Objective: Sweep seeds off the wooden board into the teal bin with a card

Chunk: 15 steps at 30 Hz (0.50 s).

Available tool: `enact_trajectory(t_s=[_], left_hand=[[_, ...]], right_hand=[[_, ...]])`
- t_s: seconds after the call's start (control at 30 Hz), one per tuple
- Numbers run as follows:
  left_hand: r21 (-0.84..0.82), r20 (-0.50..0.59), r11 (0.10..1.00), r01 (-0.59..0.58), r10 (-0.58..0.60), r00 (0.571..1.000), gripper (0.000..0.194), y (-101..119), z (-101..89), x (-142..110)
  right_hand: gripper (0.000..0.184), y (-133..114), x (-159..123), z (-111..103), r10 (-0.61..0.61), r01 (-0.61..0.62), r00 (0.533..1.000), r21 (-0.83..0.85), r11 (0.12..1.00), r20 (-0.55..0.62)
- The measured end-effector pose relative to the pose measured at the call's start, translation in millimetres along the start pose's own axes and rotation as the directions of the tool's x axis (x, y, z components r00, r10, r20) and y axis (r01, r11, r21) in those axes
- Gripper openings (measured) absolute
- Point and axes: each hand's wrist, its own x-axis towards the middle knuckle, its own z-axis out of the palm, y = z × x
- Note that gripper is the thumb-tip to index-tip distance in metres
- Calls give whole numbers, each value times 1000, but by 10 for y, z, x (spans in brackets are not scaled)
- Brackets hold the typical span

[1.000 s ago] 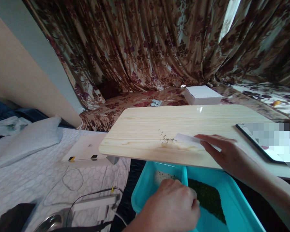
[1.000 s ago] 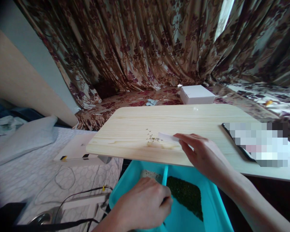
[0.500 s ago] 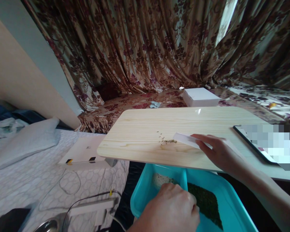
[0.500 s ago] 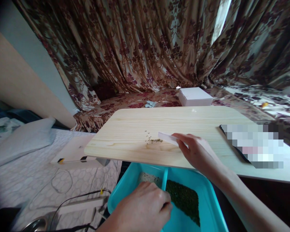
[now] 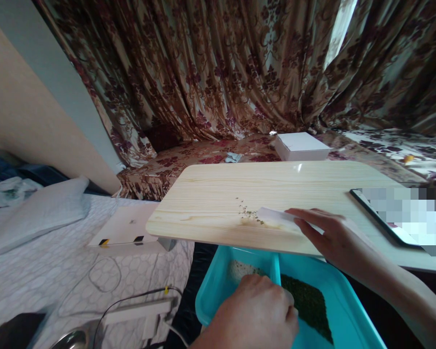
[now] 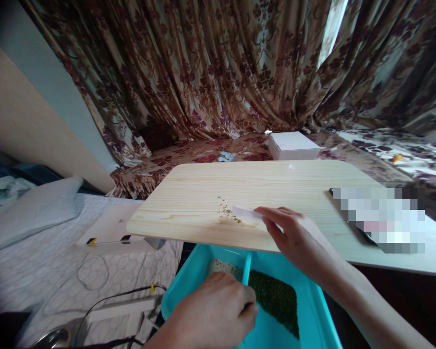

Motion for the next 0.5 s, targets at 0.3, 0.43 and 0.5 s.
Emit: enact_trajectory(t_s=[0.3,0.43,0.5], left_hand=[[2,-1,1000,6,-6,1000,38,15,10,-16],[14,4,1000,-6,6,1000,37,10,-1,-10],[19,6,1000,-9,9,1000,36,11,-2,-13]], right_hand=[[31,38,72,48,-13,13,1000,-32,999,5],[31,-20,-3,-9,2,-2,1000,21,1000,23],[31,1,-36,-20,15,-15,1000,22,1000,21]])
